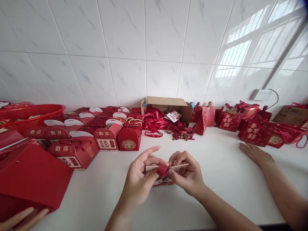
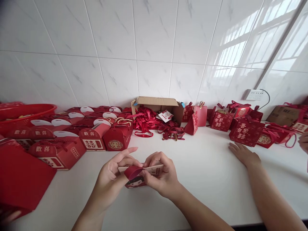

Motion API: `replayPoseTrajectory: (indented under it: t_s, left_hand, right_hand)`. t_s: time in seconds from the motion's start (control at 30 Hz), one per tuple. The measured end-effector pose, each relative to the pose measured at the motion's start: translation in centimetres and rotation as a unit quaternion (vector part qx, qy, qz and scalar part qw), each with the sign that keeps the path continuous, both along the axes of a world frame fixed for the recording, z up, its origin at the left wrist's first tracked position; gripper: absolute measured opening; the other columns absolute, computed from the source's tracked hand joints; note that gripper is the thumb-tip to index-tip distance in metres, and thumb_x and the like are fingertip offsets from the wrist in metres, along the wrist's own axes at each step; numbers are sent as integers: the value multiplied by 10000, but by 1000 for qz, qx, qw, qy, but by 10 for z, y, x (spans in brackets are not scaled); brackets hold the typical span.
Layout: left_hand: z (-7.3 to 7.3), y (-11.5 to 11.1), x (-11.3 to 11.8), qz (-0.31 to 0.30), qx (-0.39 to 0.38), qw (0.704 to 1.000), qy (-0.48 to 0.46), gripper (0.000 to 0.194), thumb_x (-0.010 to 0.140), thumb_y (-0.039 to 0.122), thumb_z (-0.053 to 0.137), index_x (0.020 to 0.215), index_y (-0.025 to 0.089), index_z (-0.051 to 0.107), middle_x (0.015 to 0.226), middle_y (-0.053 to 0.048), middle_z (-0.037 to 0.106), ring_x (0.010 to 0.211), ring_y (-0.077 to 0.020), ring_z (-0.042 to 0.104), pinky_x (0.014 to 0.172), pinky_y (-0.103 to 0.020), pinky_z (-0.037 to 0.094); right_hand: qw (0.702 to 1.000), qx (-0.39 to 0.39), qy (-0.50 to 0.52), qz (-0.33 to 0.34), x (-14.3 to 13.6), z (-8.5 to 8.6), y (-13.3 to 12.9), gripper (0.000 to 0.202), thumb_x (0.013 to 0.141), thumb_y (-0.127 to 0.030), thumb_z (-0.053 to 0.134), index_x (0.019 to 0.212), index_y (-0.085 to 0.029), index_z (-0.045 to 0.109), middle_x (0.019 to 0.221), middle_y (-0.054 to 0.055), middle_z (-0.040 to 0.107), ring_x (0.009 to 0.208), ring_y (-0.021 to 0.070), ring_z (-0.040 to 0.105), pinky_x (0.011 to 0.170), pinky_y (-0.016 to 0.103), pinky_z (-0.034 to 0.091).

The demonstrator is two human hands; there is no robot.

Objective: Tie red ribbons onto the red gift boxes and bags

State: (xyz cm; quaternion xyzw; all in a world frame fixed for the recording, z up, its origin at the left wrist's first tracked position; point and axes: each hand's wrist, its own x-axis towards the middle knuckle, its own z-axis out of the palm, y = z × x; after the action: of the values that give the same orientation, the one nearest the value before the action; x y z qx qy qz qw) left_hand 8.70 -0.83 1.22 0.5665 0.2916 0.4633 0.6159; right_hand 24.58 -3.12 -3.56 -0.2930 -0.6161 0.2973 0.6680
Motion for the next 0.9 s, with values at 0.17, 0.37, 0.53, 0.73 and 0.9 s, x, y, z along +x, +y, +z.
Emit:
replayPoseTrajectory:
  t_s: [0.17, 0.37, 0.53, 0.73, 0.9]
  left_hand:
    - [-7, 6, -3, -12, 15, 1000, 24, 528, 749, 274, 746, 1216, 158, 528, 836, -36, 713, 788, -158, 683, 698, -226, 554]
    - [-13, 23, -12, 16, 7, 1000, -3, 345, 732, 212, 741, 1037, 167, 588, 884, -31, 696, 765, -156, 689, 717, -260, 570]
    - [-19, 35, -19, 27, 23, 999, -11, 361, 739, 212, 735, 1062, 195, 576, 873, -16, 687, 782, -151, 680, 720, -252, 553]
    - [-20, 36, -22, 81, 199, 976, 38, 374, 810, 271, 689, 1165, 264, 575, 1248, -50, 600, 1214, -195, 524, 1038, -327, 397]
    - [-3, 28, -45, 199, 168, 962, -75, 258, 776, 265, 725, 1022, 234, 650, 1088, -30, 673, 1097, -176, 596, 964, -274, 441]
  right_hand:
    - [999, -37, 16, 14, -3, -3, 1, 215, 805, -202, 688, 804, -229, 475, 833, 2, 609, 614, 90, 565, 492, 193, 458]
    - [992, -124, -18, -8, 1, -6, 14, 345, 764, -303, 745, 981, -249, 482, 957, 22, 659, 840, 159, 650, 718, 280, 544]
    - [952, -177, -246, 33, 17, -9, 16, 543, 727, -293, 756, 1205, -252, 501, 1178, 54, 633, 1064, 223, 606, 910, 378, 508]
    - [939, -197, -281, -17, 41, -16, -7, 492, 770, -306, 700, 1226, -245, 527, 1202, 69, 656, 1054, 248, 630, 901, 408, 516]
    - [910, -249, -290, -162, 114, -30, -26, 441, 770, -432, 663, 1136, -205, 571, 1146, 114, 675, 1017, 286, 637, 908, 451, 504]
